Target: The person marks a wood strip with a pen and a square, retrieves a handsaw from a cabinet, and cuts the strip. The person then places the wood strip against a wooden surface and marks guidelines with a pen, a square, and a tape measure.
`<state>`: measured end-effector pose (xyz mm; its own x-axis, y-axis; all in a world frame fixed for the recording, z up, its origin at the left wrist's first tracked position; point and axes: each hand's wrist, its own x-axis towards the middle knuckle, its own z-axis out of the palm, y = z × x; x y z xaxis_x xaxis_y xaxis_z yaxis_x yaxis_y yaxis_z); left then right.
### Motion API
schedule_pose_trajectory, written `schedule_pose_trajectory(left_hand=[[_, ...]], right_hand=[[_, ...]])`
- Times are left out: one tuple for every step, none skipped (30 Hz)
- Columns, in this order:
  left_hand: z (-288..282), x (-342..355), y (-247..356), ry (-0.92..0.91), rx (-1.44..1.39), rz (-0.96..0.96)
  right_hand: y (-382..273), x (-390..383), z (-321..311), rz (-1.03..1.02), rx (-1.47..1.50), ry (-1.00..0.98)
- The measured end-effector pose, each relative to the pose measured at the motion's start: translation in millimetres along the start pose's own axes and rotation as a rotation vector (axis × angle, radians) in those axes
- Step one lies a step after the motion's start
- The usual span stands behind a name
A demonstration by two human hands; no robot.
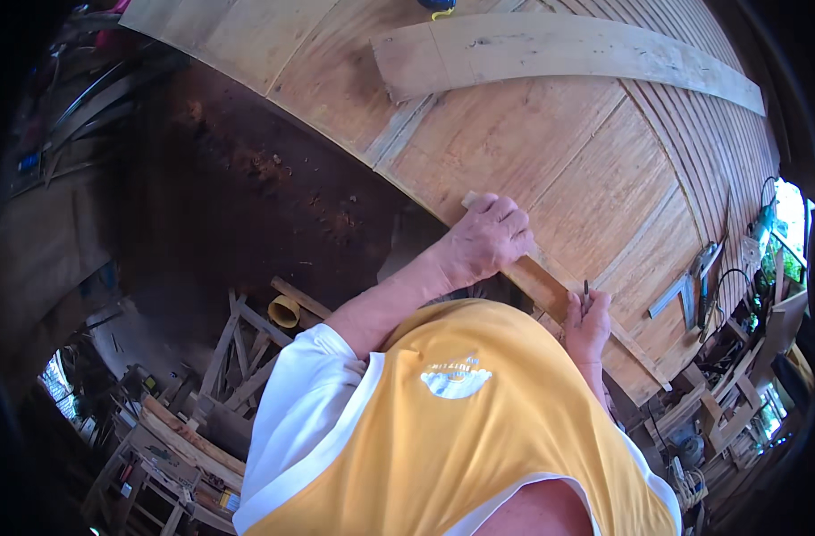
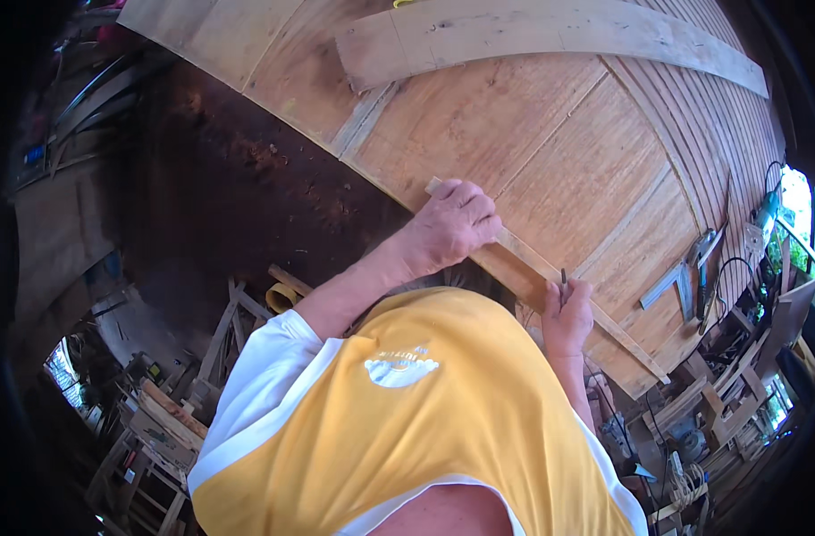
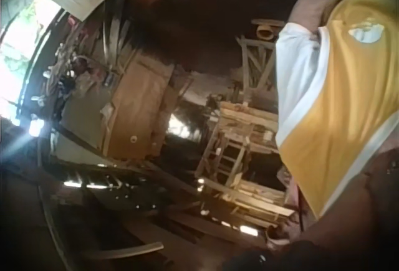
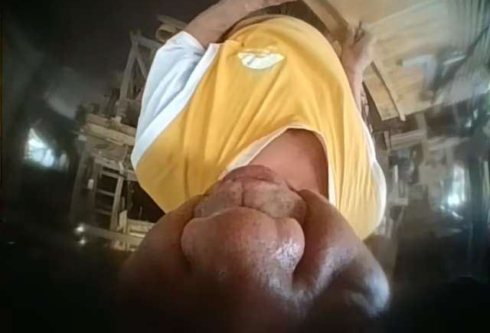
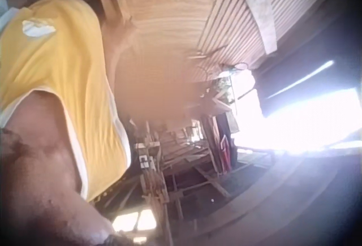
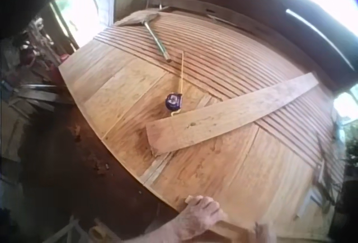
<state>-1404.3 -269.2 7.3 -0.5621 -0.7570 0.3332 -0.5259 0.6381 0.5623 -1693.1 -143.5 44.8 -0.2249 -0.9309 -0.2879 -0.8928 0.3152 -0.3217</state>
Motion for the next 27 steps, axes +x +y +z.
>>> schedule_pose_trajectory(left_hand=[[-8, -2, -5, 0.012, 0.029, 0.012], [-16, -2, -12, 0.026, 0.049, 0.029], [-25, -3, -19, 0.025, 0.033, 0.027], [-34, -5, -26, 0.028, 0.039, 0.032], [-42, -11, -36, 0.037, 0.044, 0.030], [-45, -16, -47, 0.052, 0.062, 0.032], [-49, -22, -56, 0.058, 0.042, 0.027], [-54, -24, -62, 0.040, 0.032, 0.036], [-57, -27, -68, 0.023, 0.021, 0.045], [-59, -30, -74, 0.028, -0.003, 0.040], [-62, -34, -80, 0.021, 0.002, 0.032], [-64, -37, -84, 0.013, 0.008, 0.025], [-64, -38, -86, 0.014, -0.013, 0.026], [-65, -37, -89, 0.035, -0.044, 0.040], [-65, -38, -91, 0.049, -0.075, 0.058], [-66, -40, -95, 0.035, -0.090, 0.073], [-65, -41, -98, 0.047, -0.091, 0.070], [-65, -42, -99, 0.062, -0.088, 0.062], [-64, -43, -101, 0.050, -0.104, 0.074], [-64, -44, -102, 0.076, -0.102, 0.077], [-62, -43, -103, 0.102, -0.098, 0.080], [-61, -42, -104, 0.092, -0.108, 0.091], [-61, -43, -105, 0.105, -0.087, 0.091], [-61, -44, -106, 0.119, -0.066, 0.090], [-61, -44, -106, 0.111, -0.070, 0.097], [-60, -43, -107, 0.124, -0.075, 0.103], [-60, -42, -107, 0.138, -0.080, 0.109]], right_hand=[[-11, 1, -1, 0.006, -0.007, -0.006], [-25, 2, -2, 0.017, 0.000, -0.005], [-37, 3, 1, 0.023, 0.010, -0.005], [-43, 3, 8, 0.002, 0.004, 0.040], [-57, 5, 12, 0.006, -0.016, 0.032], [-70, 8, 17, 0.008, 0.031, 0.035], [-83, 8, 22, 0.010, 0.076, 0.038], [-93, 5, 24, 0.017, 0.004, 0.040], [-100, 5, 28, 0.026, -0.019, 0.035], [-105, 7, 33, 0.033, -0.029, 0.027], [-113, 8, 37, 0.040, -0.036, 0.020], [-124, 8, 38, 0.049, -0.041, 0.026], [-126, 8, 38, 0.062, -0.056, 0.024], [-124, 7, 40, 0.040, -0.055, 0.049], [-124, 5, 44, 0.023, -0.048, 0.075], [-125, 5, 46, 0.049, -0.047, 0.079], [-127, 6, 46, 0.039, -0.046, 0.079], [-128, 7, 45, 0.025, -0.045, 0.076], [-128, 7, 45, 0.048, -0.046, 0.079], [-128, 7, 46, 0.061, -0.049, 0.066], [-126, 8, 46, 0.072, -0.050, 0.054], [-124, 7, 47, 0.078, -0.076, 0.043], [-126, 7, 49, 0.091, -0.072, 0.045], [-130, 7, 49, 0.086, -0.061, 0.061], [-132, 6, 50, 0.080, -0.051, 0.077], [-132, 5, 51, 0.086, -0.047, 0.080], [-131, 5, 51, 0.084, -0.052, 0.084]])
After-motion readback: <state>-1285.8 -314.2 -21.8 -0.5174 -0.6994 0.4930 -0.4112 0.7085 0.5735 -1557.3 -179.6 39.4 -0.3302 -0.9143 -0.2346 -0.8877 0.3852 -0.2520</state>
